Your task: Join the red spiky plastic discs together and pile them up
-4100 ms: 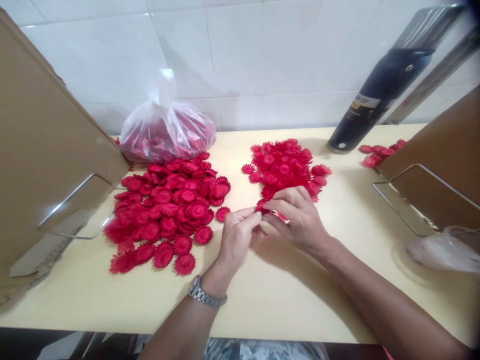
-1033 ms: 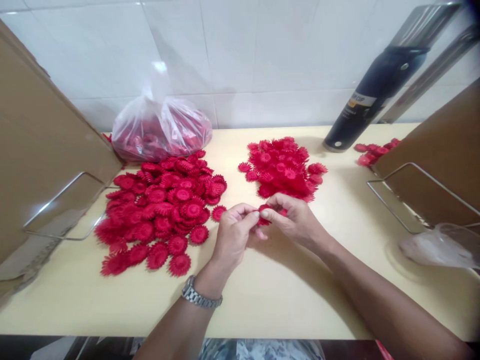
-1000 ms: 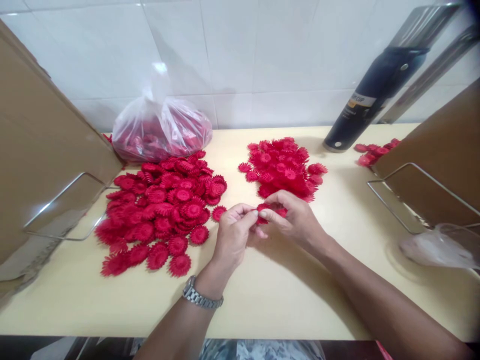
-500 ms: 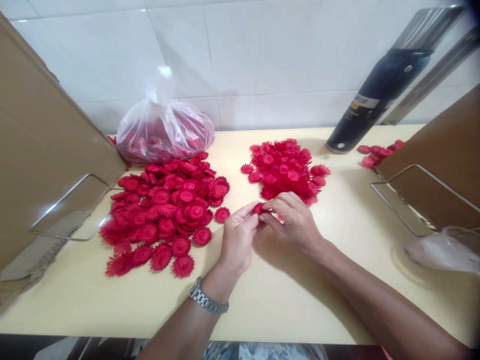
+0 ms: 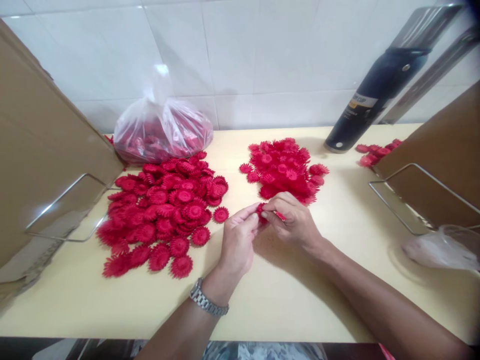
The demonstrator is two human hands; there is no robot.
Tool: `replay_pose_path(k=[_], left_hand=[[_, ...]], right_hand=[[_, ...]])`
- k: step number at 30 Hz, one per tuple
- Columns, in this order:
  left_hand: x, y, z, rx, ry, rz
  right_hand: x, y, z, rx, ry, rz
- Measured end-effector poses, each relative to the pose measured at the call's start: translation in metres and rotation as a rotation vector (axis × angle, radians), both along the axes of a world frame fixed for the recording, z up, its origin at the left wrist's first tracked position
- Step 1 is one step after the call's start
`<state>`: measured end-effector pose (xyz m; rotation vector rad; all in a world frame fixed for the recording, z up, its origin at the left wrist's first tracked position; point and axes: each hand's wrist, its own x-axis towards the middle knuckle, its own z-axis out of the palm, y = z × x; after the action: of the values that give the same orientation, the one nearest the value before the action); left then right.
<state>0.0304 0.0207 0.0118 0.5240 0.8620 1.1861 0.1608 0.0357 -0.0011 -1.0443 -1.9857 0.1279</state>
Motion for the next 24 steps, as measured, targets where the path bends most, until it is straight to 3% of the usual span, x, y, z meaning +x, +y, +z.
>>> replay_pose_path(k=[6, 11, 16, 20, 24], left_hand=[[-0.003, 0.002, -0.003, 0.015, -0.052, -0.044], [-0.004, 0.003, -0.003, 0.020, -0.009, -0.004], [-0.005, 0.002, 0.000, 0.065, 0.097, -0.040], [-0.007, 0.000, 0.003, 0.096, 0.110, -0.128], [-0.008, 0.000, 0.005, 0.100, 0.158, -0.084]], right_hand=[[0.002, 0.000, 0.002, -0.005, 0.006, 0.029], [0.002, 0.001, -0.001, 0.040, -0.070, 0.105], [0.002, 0.002, -0.002, 0.094, -0.195, 0.010], [0.008, 0.001, 0.006, -0.081, 0.035, 0.039], [0.010, -0.003, 0.012, -0.373, 0.275, 0.007]])
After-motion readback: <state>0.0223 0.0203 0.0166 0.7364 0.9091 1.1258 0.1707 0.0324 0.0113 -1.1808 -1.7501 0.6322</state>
